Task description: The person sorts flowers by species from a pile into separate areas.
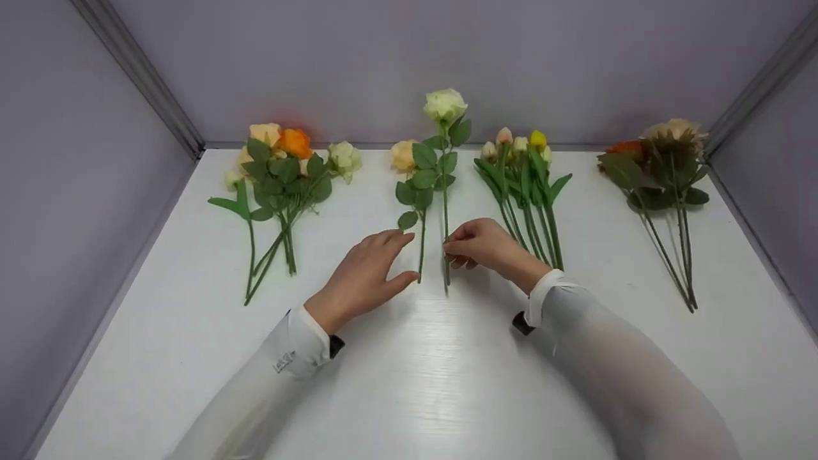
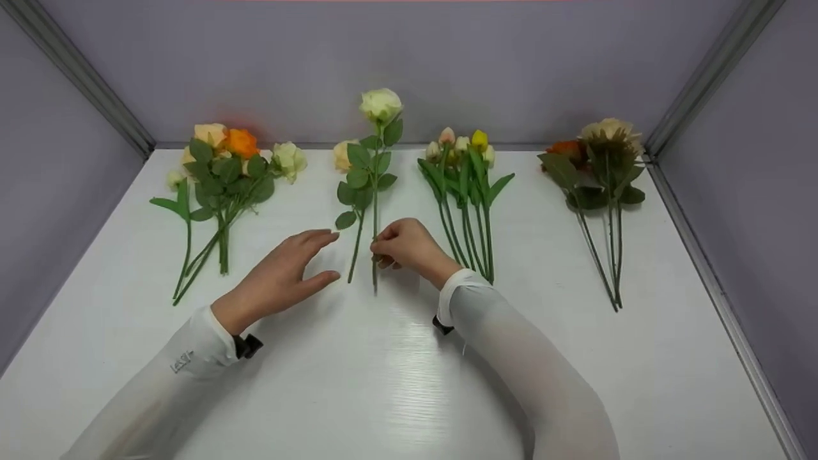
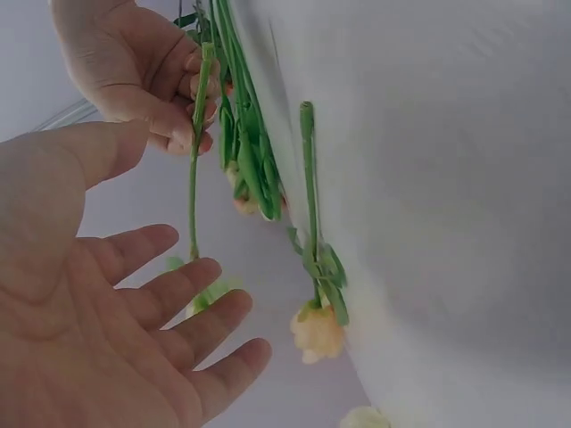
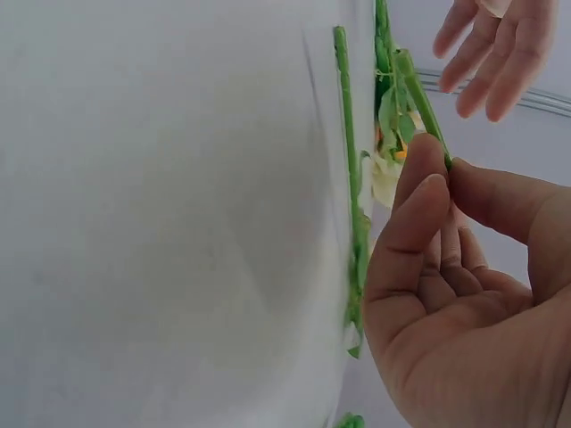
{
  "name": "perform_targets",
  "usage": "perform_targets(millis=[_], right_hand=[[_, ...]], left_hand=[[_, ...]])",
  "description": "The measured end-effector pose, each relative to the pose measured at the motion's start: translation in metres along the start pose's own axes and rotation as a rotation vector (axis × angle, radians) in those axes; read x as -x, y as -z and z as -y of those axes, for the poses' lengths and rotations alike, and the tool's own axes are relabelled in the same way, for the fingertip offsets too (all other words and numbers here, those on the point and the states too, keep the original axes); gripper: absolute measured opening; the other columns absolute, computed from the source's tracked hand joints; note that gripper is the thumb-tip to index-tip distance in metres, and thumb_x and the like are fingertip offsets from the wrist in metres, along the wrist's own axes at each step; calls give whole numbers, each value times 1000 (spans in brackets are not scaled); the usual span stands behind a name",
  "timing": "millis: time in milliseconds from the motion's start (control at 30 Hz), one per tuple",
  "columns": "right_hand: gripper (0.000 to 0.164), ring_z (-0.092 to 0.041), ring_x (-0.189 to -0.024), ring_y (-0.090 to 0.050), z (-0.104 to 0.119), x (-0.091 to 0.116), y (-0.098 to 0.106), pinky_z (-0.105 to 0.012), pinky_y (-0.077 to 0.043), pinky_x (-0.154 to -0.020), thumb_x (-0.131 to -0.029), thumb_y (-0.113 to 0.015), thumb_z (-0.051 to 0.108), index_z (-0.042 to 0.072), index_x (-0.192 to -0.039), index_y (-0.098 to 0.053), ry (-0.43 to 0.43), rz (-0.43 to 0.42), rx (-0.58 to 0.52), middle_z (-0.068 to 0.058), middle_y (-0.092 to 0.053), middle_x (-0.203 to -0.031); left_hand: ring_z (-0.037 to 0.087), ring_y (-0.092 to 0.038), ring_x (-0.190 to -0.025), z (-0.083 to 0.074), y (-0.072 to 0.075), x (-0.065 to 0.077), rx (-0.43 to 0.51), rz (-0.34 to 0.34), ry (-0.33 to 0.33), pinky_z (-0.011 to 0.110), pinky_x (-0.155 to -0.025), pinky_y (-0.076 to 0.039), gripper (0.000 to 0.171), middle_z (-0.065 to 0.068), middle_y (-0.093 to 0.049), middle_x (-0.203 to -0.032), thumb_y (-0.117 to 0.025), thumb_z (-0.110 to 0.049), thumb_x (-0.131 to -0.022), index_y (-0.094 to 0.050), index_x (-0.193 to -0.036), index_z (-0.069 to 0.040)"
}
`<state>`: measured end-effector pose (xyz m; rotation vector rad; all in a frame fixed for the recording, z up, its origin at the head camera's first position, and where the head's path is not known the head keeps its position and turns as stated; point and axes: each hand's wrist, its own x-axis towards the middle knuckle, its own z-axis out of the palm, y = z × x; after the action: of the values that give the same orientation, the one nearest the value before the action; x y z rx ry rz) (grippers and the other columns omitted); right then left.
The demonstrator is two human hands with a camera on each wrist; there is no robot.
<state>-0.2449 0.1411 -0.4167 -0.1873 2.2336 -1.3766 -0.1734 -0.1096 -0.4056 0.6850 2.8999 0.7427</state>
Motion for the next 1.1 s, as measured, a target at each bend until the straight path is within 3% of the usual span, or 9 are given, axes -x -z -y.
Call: perform_targets(millis=[167,333,867,1100], right_hand=[[19,-20,-78,-72,-6,-8,-10,-32,-59,-71,-96,-73,17,1,-106,-75,-68,34,-38,-11,-75,-91],[19,-19,-72,-72,-7,-15,-17,-32,-60,-68,-95,-73,15,-1,-106,-73,-71,25,-18,-13,-74,-86],[21,-18,-70,-70,1,-16,-32,-30,-58,-62,-90,-77,19,4,-100,-67,-33,-47,248,-9,-72,-85],[25,-21,-73,-70,-1,-16,-26,-33,-59,-66,-94,-74,27,5,-104,-67,-28,-2,228,-10,-72,-86]], left_hand=[[33,-39,-144,12,1,12,-16,19,12,51,-117,-32,66,12,-42,-157,-64,-43,-101,-43,-156,-13],[32,-39,-145,17,1,17,-16,39,25,52,-117,-32,64,11,-43,-156,-64,-43,-102,-45,-155,-14],[31,-48,-137,23,5,15,-61,82,35,49,-113,-38,50,9,-56,-145,-63,-39,-102,-60,-143,-11],[31,-54,-131,35,13,13,-11,38,111,47,-110,-42,41,9,-63,-136,-63,-35,-102,-67,-134,-9]])
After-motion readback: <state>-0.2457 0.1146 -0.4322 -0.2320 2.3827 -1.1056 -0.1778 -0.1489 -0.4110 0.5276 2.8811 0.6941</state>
